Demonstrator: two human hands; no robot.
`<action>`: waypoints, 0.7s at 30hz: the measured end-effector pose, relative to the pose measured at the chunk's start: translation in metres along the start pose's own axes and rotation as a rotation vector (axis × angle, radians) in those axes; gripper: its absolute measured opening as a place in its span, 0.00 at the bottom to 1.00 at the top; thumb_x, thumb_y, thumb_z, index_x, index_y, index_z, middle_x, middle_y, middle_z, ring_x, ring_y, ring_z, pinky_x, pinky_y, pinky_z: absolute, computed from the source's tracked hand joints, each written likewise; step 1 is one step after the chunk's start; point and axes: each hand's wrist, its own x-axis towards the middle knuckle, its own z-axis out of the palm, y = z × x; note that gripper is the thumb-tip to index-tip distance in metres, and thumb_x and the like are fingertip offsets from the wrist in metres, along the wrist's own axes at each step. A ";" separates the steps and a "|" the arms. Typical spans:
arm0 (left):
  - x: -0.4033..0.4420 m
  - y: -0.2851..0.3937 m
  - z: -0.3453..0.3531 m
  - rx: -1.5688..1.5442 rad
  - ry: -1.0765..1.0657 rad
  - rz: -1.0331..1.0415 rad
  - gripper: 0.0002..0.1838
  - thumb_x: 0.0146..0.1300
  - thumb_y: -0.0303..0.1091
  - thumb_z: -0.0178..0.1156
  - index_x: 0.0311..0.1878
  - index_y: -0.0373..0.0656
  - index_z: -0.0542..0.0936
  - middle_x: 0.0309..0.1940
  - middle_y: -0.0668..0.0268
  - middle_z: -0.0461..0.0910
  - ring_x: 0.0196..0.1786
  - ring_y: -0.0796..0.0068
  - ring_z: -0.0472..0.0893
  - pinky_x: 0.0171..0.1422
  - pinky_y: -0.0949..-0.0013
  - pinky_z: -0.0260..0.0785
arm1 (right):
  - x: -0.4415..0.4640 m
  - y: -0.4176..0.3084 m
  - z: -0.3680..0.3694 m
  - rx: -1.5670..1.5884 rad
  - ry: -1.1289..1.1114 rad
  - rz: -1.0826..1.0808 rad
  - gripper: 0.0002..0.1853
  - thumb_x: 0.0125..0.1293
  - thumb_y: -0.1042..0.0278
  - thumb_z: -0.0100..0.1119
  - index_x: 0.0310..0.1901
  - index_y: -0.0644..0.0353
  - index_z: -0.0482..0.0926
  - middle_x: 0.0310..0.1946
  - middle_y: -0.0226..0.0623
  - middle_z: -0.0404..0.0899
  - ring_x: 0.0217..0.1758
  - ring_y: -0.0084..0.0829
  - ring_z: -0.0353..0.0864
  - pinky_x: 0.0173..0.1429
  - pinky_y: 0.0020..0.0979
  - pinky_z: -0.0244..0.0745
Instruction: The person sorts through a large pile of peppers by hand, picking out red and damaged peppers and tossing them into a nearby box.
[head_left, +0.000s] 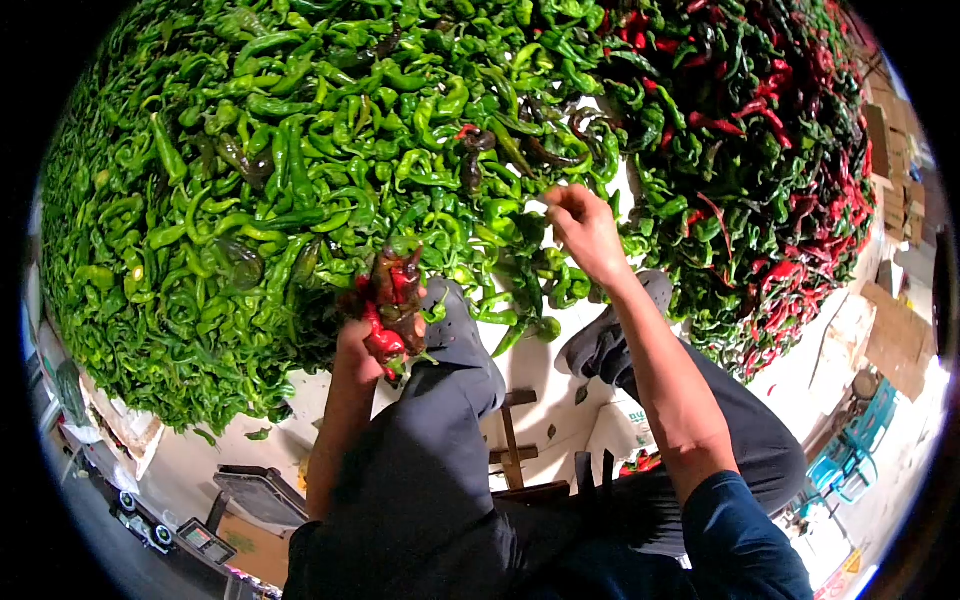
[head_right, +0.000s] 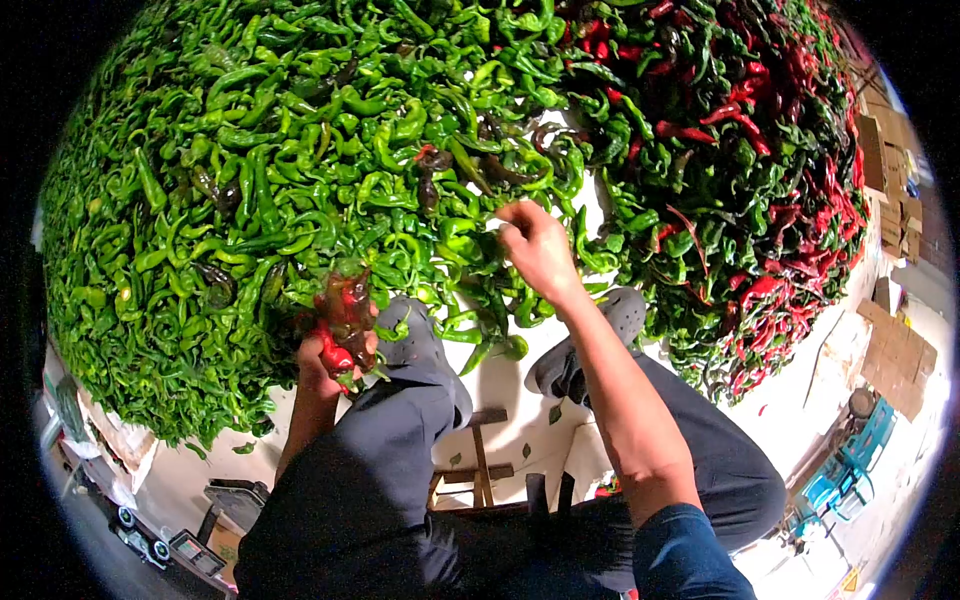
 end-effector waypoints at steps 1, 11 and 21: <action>0.003 -0.002 -0.002 0.017 -0.099 0.024 0.49 0.49 0.48 0.69 0.75 0.43 0.62 0.62 0.50 0.76 0.46 0.56 0.84 0.48 0.54 0.78 | 0.009 -0.014 0.008 -0.117 0.038 -0.100 0.17 0.68 0.71 0.58 0.57 0.63 0.78 0.29 0.30 0.80 0.28 0.20 0.75 0.33 0.27 0.72; 0.002 0.003 0.006 -0.125 -0.148 0.132 0.54 0.45 0.47 0.77 0.75 0.42 0.63 0.63 0.51 0.75 0.51 0.56 0.83 0.53 0.56 0.79 | 0.094 -0.054 0.045 -0.713 -0.352 -0.290 0.28 0.55 0.73 0.51 0.60 0.53 0.79 0.39 0.57 0.83 0.42 0.54 0.84 0.52 0.49 0.78; -0.003 0.015 -0.006 -0.187 -0.219 0.120 0.53 0.47 0.46 0.78 0.75 0.44 0.62 0.64 0.50 0.73 0.50 0.55 0.83 0.52 0.55 0.80 | 0.080 -0.038 -0.002 -0.386 -0.112 0.031 0.17 0.62 0.75 0.57 0.52 0.62 0.83 0.39 0.41 0.85 0.37 0.29 0.80 0.46 0.30 0.75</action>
